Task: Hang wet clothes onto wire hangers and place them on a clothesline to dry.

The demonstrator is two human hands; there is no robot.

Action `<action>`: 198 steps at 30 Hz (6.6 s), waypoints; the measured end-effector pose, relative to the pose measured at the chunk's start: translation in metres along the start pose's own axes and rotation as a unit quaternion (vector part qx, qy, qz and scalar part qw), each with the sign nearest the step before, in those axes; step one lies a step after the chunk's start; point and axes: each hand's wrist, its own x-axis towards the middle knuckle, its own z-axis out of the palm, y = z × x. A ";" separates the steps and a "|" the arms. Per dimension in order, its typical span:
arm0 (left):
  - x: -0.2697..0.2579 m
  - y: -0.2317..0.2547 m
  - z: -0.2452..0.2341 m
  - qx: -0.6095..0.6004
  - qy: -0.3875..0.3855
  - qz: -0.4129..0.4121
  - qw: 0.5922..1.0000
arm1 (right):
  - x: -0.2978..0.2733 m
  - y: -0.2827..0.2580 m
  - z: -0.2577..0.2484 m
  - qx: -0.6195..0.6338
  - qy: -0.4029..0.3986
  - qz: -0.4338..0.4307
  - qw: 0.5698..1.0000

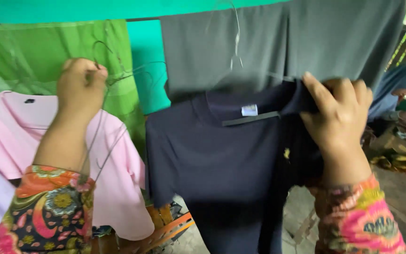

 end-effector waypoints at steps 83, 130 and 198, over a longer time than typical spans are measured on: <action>-0.125 0.115 0.069 -0.319 -0.134 -0.186 0.919 | 0.031 -0.239 0.054 0.595 -0.075 0.354 0.717; -0.126 0.090 0.175 -0.199 0.060 0.077 0.975 | -0.107 -0.113 0.031 0.298 -0.072 0.445 0.841; -0.353 -0.113 0.256 -0.198 -0.080 -0.578 0.787 | -0.301 -0.200 0.124 0.354 -0.302 0.583 0.667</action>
